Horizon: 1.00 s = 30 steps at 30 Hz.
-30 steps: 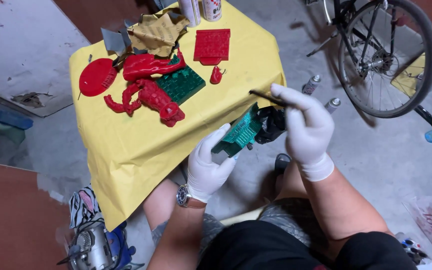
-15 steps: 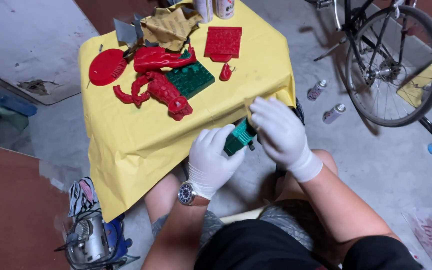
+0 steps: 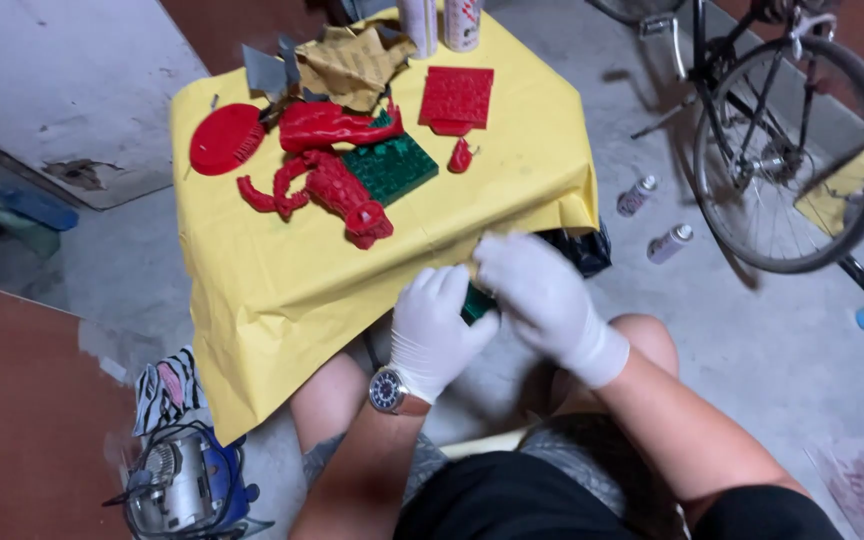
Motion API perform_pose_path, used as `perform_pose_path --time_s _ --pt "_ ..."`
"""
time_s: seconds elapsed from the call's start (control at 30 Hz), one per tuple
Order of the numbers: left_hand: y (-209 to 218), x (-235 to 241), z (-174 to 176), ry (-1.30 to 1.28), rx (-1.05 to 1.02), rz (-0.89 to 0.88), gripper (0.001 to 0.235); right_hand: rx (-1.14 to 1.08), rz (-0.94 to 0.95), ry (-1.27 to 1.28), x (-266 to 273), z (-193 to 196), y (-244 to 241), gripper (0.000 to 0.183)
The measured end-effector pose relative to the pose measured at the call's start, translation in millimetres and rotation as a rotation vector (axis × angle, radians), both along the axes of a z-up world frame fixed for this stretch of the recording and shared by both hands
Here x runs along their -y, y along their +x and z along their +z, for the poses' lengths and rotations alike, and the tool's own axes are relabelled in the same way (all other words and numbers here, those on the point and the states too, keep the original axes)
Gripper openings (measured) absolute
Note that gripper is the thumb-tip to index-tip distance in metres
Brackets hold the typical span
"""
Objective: Sanding the surfaces of various 3D printed plastic parts to smooth them.
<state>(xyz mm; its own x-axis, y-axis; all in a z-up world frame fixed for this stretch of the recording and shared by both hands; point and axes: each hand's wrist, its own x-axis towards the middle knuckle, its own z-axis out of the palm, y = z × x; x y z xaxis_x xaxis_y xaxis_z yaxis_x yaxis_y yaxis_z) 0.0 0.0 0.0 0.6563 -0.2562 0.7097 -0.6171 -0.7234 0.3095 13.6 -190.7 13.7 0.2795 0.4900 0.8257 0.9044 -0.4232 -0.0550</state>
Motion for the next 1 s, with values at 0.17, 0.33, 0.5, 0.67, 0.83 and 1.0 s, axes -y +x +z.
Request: perform_pose_path --time_s 0.17,0.33,0.5,0.67,0.83,1.0 --pt "-1.5 2.0 5.5 -0.023 -0.007 -0.012 0.044 0.007 -0.036 -0.044 12.8 -16.0 12.3 0.046" --pt "-3.7 0.5 8.6 -0.031 -0.033 -0.021 0.044 0.114 -0.04 -0.054 -5.4 -22.2 22.6 0.041" --pt "5.4 -3.5 5.5 -0.053 -0.029 0.002 0.041 -0.029 0.089 0.047 1.9 -10.6 9.1 0.048" --pt "-3.3 -7.5 25.5 -0.062 -0.199 -0.009 0.049 -0.33 -0.299 0.623 6.3 28.3 1.1 0.026" --pt "3.0 4.8 20.6 -0.092 -0.251 -0.074 0.059 -0.23 -0.128 0.293 -12.6 24.2 -3.2 0.012" --pt "-5.2 19.6 40.3 -0.49 -0.53 0.096 0.068 -0.621 -0.295 0.844 -21.6 -15.2 8.9 0.013"
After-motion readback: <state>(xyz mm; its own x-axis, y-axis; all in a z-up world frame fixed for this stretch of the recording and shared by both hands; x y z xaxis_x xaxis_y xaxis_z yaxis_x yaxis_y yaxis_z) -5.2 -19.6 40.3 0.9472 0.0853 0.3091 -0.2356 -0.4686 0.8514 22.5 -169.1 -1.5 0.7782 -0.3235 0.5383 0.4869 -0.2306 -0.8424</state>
